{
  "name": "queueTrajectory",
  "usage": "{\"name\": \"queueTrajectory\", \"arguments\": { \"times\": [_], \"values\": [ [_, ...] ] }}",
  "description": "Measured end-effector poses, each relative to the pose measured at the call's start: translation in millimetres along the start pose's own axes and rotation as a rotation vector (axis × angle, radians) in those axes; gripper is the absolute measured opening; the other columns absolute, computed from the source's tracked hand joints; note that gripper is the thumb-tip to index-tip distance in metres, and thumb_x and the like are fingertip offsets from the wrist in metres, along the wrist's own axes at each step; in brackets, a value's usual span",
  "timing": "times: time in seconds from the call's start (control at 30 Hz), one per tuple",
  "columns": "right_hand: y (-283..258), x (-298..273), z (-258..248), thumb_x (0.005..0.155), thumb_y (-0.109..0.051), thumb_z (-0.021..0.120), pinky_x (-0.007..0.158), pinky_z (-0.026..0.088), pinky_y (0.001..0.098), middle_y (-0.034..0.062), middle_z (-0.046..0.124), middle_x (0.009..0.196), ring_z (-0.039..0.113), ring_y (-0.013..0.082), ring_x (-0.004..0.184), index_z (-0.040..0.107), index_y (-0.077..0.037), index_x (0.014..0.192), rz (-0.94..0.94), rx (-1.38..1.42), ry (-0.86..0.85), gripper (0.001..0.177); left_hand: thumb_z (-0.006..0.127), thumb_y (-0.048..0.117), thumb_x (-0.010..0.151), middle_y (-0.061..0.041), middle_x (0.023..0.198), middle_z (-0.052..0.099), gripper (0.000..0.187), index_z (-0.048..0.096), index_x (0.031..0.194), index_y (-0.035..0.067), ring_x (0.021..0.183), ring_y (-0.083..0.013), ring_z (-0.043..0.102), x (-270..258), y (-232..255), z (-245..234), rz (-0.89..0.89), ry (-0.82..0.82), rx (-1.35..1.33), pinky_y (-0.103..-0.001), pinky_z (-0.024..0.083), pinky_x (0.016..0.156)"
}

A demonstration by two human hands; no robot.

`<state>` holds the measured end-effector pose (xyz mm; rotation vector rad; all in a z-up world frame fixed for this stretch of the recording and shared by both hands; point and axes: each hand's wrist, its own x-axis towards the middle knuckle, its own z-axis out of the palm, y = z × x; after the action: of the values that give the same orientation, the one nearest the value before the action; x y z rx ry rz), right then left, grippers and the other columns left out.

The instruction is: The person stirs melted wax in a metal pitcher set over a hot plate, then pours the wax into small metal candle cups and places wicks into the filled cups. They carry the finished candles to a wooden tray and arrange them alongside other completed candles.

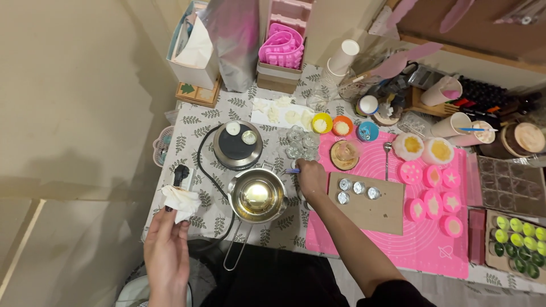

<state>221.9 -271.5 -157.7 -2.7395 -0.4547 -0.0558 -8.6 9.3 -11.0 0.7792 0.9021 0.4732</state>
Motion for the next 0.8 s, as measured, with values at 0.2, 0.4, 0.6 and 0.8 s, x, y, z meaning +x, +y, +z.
{"name": "queueTrajectory", "arguments": {
  "times": [0.2, 0.4, 0.6, 0.8],
  "values": [
    [7.6, 4.7, 12.0, 0.079, -0.002, 0.063, 0.076, 0.052, 0.0492, 0.018, 0.07, 0.08, 0.067, 0.0375, 0.081, 0.068, -0.008, 0.084, -0.053, -0.081, 0.021, 0.01, 0.064, 0.014, 0.098, -0.001, 0.11, 0.07, 0.028, 0.066, 0.125, 0.005, 0.095, -0.0087, 0.062, 4.4, -1.9, 0.7, -0.011, -0.011, -0.014, -0.027, 0.049, 0.087],
    [10.7, 5.3, 15.8, 0.08, -0.002, 0.06, 0.078, 0.052, 0.0478, 0.0162, 0.071, 0.08, 0.067, 0.0355, 0.083, 0.065, -0.006, 0.085, -0.136, -0.128, 0.008, 0.008, 0.067, 0.014, 0.098, -0.001, 0.104, 0.07, 0.021, 0.067, 0.117, 0.005, 0.091, -0.0081, 0.061, 11.0, -7.0, 6.4, 0.002, -0.041, -0.038, -0.027, 0.051, 0.086],
    [16.5, 7.4, 28.6, 0.082, -0.006, 0.059, 0.076, 0.053, 0.0427, 0.0148, 0.071, 0.077, 0.068, 0.0306, 0.082, 0.063, -0.004, 0.086, -0.229, -0.299, -0.017, 0.005, 0.068, 0.013, 0.098, -0.001, 0.103, 0.07, 0.02, 0.068, 0.116, 0.005, 0.09, -0.008, 0.062, 11.9, -6.7, 7.6, -0.02, -0.037, -0.042, -0.026, 0.05, 0.084],
    [27.7, 5.1, 37.2, 0.081, -0.006, 0.062, 0.075, 0.053, 0.0424, 0.0147, 0.07, 0.077, 0.068, 0.0306, 0.082, 0.062, -0.004, 0.087, -0.282, -0.321, -0.042, 0.006, 0.066, 0.013, 0.095, 0.001, 0.106, 0.072, 0.021, 0.068, 0.116, 0.007, 0.093, -0.0065, 0.063, 2.8, 3.6, 12.3, -0.059, 0.008, -0.017, -0.024, 0.05, 0.082]
  ]
}}
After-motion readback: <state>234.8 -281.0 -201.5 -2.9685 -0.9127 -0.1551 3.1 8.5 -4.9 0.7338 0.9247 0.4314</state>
